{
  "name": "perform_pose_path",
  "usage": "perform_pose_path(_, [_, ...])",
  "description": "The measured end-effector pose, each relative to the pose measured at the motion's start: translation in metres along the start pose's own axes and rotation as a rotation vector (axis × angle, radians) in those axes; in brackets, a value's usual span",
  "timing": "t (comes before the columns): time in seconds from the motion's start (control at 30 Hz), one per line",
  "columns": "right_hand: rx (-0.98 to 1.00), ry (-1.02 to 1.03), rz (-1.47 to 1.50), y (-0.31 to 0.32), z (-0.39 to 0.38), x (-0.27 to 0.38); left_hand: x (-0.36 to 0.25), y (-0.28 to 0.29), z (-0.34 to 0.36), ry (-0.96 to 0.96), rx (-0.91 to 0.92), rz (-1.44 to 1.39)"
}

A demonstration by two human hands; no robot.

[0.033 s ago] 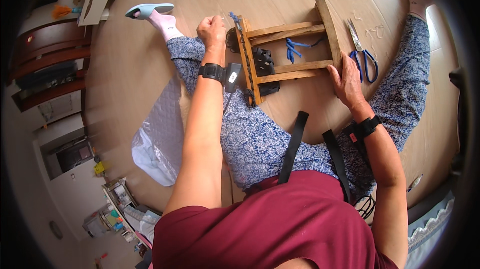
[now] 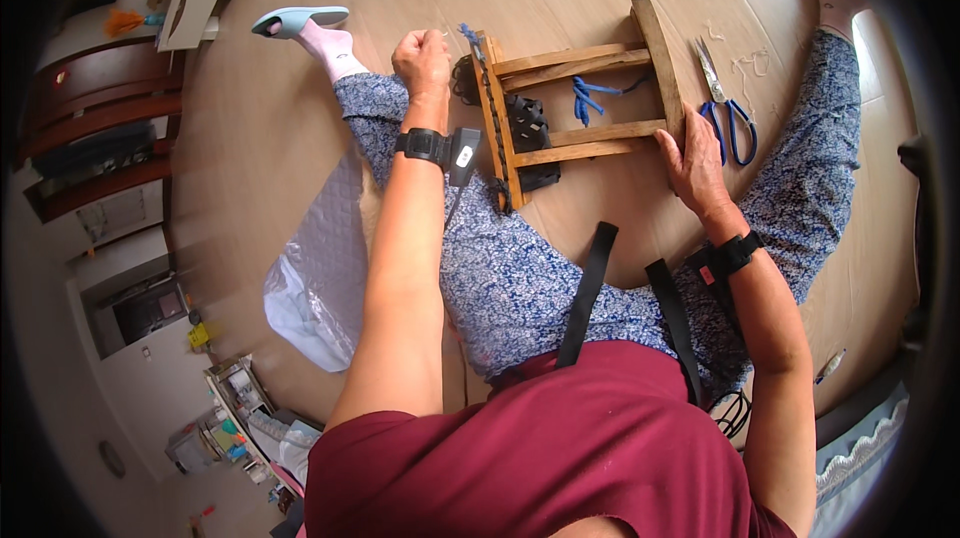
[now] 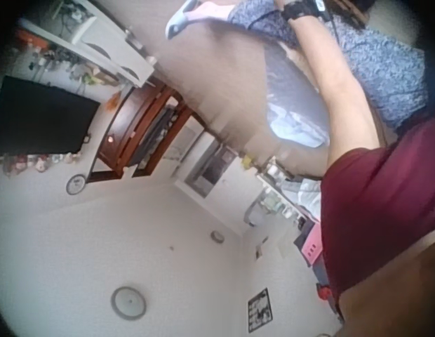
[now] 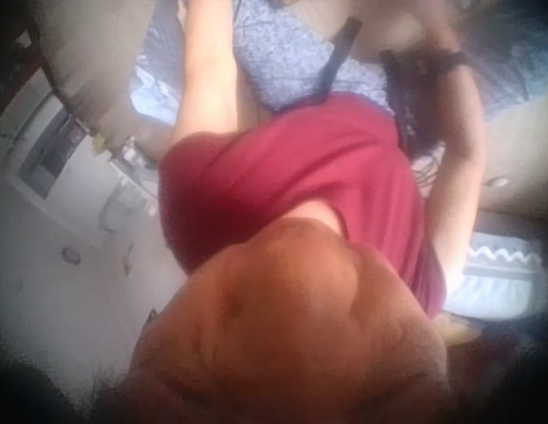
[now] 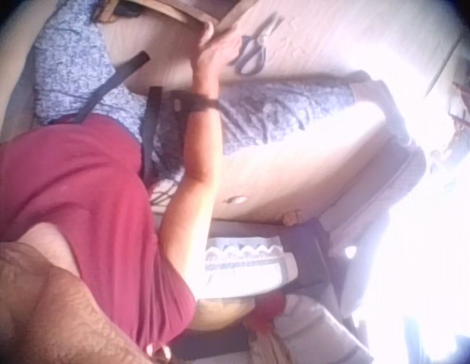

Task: The person trims excess black webbing from a small wooden stool using scissors, then folds a quilted cushion and places it on the floor.

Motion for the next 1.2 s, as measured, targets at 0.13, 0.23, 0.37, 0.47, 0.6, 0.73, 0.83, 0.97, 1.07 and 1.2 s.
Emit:
perform_pose_path(0.13, [0.013,-0.024,0.019,-0.002,0.000,-0.003,-0.043,-0.028,-0.020,-0.033,0.297,-0.137])
perform_pose_path(0.23, [0.019,-0.018,0.017,-0.002,0.000,-0.003,-0.080,-0.077,-0.050,-0.262,0.488,-0.006])
perform_pose_path(0.37, [0.023,-0.024,0.020,-0.002,0.000,-0.003,-0.124,-0.151,-0.120,-0.689,0.545,-0.029])
perform_pose_path(0.47, [0.025,-0.025,0.036,-0.002,0.001,-0.003,-0.121,-0.204,-0.181,-0.501,0.918,-0.211])
perform_pose_path(0.6, [0.046,-0.022,0.048,-0.005,0.002,-0.005,-0.105,-0.190,-0.193,-0.601,0.800,-0.033])
perform_pose_path(0.73, [0.034,-0.017,0.022,-0.003,0.003,-0.003,-0.076,-0.091,-0.153,-0.778,0.338,0.373])
perform_pose_path(0.83, [0.092,-0.063,-0.028,-0.002,0.002,-0.003,-0.023,-0.010,-0.121,-0.445,0.222,0.568])
perform_pose_path(0.97, [0.094,-0.092,-0.027,0.001,0.002,-0.002,0.067,0.036,-0.117,0.194,0.520,0.489])
perform_pose_path(1.07, [0.123,-0.104,-0.054,-0.001,0.003,-0.005,0.102,0.033,-0.131,0.448,0.593,0.247])
perform_pose_path(1.2, [0.133,-0.138,-0.085,-0.004,0.005,-0.009,0.097,0.022,-0.134,0.241,0.613,0.240])
Point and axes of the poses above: each hand's wrist, its own z-axis towards the middle knuckle, its own y-axis out of the back of the hand, x = y × z, the point moved 7 cm from there along z, towards the middle knuckle, and after that the axes turned 5 degrees about -x, right-handed, at the moved point
